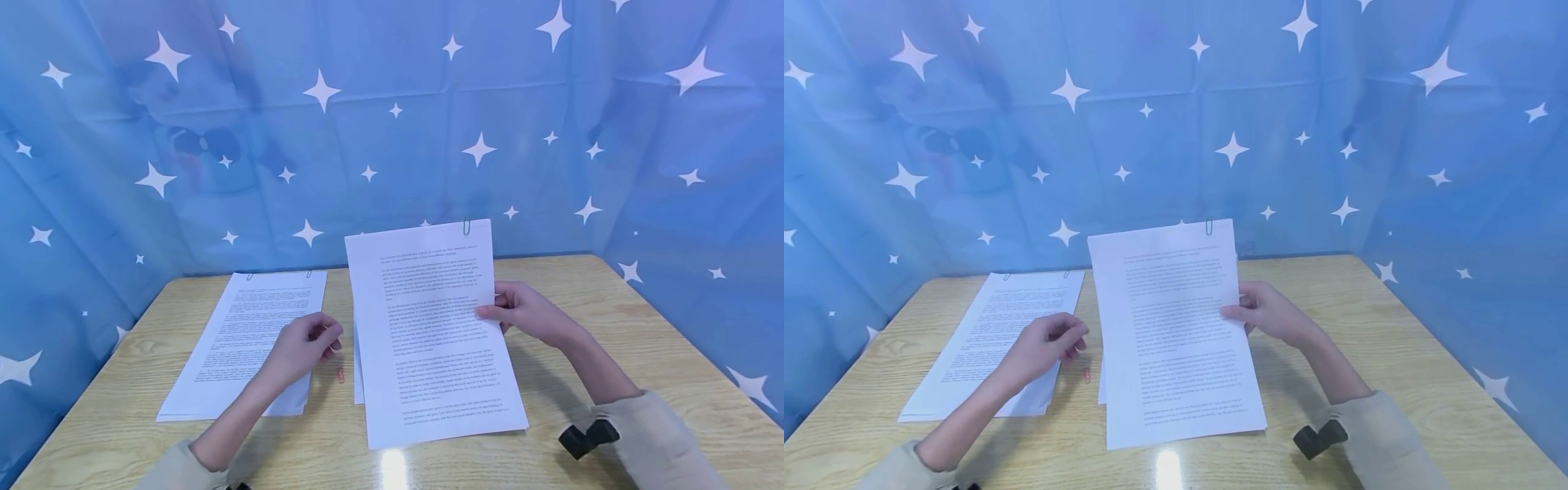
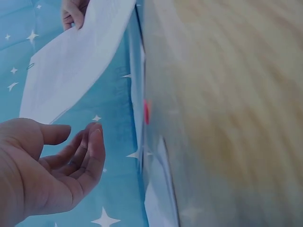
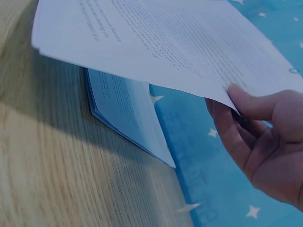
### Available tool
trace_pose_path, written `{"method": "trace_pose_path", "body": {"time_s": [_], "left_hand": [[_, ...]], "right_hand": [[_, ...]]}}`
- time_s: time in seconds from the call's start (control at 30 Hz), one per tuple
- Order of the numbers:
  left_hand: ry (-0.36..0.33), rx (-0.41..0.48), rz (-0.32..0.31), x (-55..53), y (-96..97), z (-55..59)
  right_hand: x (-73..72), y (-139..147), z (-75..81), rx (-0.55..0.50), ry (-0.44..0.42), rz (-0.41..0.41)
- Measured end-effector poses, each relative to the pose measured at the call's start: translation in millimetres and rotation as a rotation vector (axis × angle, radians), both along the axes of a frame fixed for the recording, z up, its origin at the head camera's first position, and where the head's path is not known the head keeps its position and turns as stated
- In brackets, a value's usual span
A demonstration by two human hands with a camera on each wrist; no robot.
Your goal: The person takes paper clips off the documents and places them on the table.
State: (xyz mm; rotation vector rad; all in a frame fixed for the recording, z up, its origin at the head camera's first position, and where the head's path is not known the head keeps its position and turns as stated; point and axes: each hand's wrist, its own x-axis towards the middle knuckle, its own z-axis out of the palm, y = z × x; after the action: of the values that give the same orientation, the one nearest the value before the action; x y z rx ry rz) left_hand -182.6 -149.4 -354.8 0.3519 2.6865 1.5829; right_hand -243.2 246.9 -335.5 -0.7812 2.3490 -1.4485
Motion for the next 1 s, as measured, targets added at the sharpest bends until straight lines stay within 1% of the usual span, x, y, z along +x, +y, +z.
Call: {"method": "trace_pose_path", "body": {"time_s": [0.17,0.3,0.43,0.67,0.87,1.0], "left_hand": [[0.004,0.087,0.021,-1.1,3.6,6.8],[0.043,0.113,0.046,-1.6,7.1,13.2],[0.085,0.160,0.061,-3.2,13.3,19.6],[0.136,0.266,0.058,-5.1,28.4,31.0],[0.184,0.299,0.059,-10.0,38.9,36.2],[0.212,0.327,0.047,-12.8,45.6,40.8]], "right_hand": [[0.7,-1.2,0.0,0.006,0.002,-0.013],[1.1,-1.9,-0.2,0.018,0.012,-0.023],[0.8,-1.9,-1.2,0.017,0.016,-0.025],[0.0,-2.9,-3.3,-0.001,0.012,-0.020],[-1.0,-3.9,-4.6,-0.004,0.011,-0.027],[-0.7,-4.3,-4.6,0.001,0.019,-0.031]]}}
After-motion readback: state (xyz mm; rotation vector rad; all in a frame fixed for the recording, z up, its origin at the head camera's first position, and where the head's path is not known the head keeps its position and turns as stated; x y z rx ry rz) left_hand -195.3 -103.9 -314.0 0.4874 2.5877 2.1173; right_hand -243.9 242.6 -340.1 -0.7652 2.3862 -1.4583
